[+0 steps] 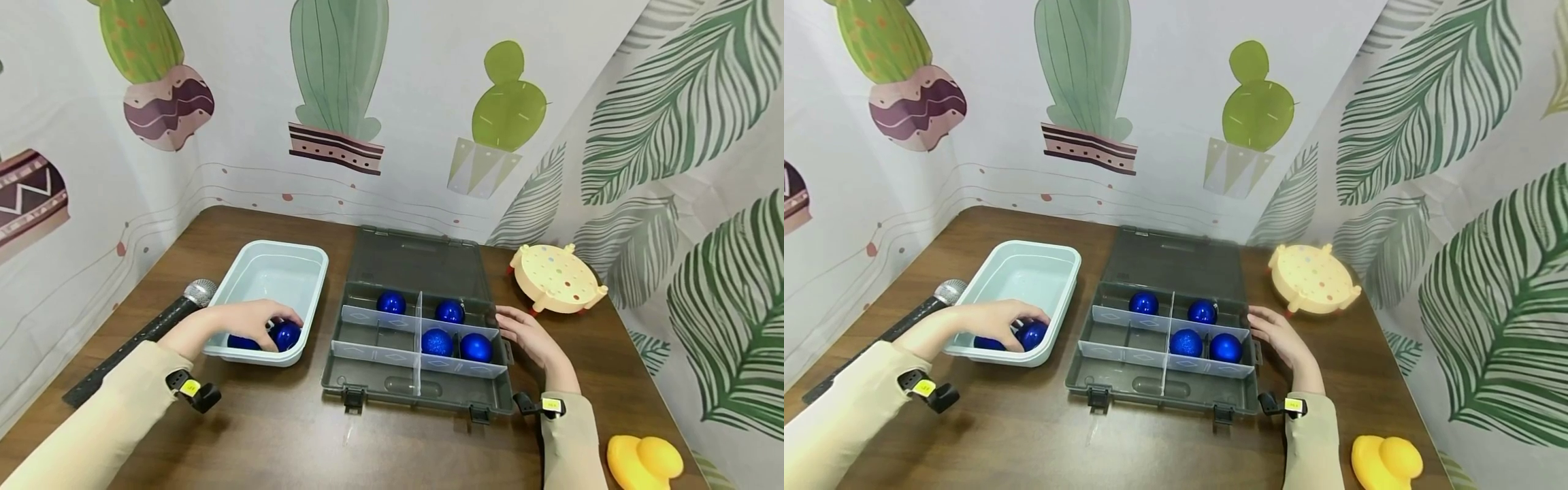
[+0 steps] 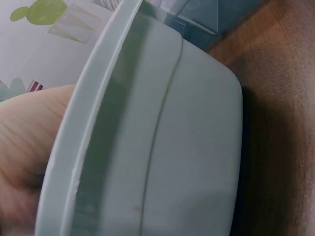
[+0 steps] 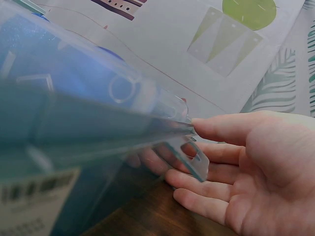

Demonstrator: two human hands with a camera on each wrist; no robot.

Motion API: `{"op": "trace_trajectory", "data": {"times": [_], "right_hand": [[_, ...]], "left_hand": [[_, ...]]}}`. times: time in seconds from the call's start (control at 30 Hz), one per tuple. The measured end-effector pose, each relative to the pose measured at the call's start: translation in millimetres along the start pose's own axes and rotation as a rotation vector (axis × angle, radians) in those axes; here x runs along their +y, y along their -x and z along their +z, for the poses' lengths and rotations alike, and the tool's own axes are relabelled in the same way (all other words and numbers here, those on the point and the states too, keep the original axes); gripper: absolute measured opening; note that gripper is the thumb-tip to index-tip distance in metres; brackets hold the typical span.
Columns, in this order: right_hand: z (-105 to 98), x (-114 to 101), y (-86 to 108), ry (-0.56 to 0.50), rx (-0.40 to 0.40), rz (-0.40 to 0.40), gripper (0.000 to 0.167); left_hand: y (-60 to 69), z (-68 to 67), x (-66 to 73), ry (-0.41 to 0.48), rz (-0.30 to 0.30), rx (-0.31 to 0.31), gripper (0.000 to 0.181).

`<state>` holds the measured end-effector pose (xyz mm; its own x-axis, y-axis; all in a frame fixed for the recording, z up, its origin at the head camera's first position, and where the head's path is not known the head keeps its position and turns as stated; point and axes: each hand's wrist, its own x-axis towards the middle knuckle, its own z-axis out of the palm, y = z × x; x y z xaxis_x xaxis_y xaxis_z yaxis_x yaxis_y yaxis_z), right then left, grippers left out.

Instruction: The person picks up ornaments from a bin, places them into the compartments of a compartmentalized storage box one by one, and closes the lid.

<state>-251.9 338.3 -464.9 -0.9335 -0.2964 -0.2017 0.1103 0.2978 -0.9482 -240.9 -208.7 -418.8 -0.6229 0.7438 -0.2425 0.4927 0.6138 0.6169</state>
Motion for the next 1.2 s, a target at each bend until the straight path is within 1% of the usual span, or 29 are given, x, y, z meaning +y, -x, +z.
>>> {"op": "trace_trajectory", "data": {"times": [0.17, 0.33, 0.47, 0.5, 0.63, 0.7, 0.9, 1.03, 1.2], "right_hand": [[-1, 1, -0.7, 0.000, -0.004, -0.005, 0.057], [-2, 2, -0.4, 0.002, -0.005, -0.002, 0.056], [-2, 1, -0.1, 0.013, -0.011, -0.009, 0.057], [-2, 1, -0.2, 0.013, -0.010, -0.011, 0.057], [-2, 0, -0.3, 0.009, -0.008, -0.014, 0.057], [-1, 0, -0.4, 0.008, -0.006, -0.012, 0.056], [0, -1, -1.0, 0.013, -0.009, -0.003, 0.056], [1, -3, 0.6, 0.013, -0.008, 0.010, 0.056], [0, -3, 1.6, 0.022, 0.002, 0.019, 0.056]], "left_hand": [[3.0, -4.8, 1.0, 0.009, 0.003, 0.018, 0.059], [7.9, -12.0, 3.0, 0.045, -0.027, 0.037, 0.060], [12.8, -20.3, 5.7, 0.079, -0.048, 0.054, 0.063], [13.8, -22.4, 6.0, 0.082, -0.043, 0.063, 0.063], [17.1, -30.4, 7.1, 0.079, -0.025, 0.123, 0.063], [18.2, -33.8, 6.8, 0.061, 0.002, 0.163, 0.063], [20.5, -41.1, 9.8, 0.029, 0.004, 0.279, 0.064], [15.9, -42.5, 13.6, 0.031, 0.002, 0.354, 0.062], [3.8, -43.2, 18.3, 0.011, 0.019, 0.433, 0.063]]}}
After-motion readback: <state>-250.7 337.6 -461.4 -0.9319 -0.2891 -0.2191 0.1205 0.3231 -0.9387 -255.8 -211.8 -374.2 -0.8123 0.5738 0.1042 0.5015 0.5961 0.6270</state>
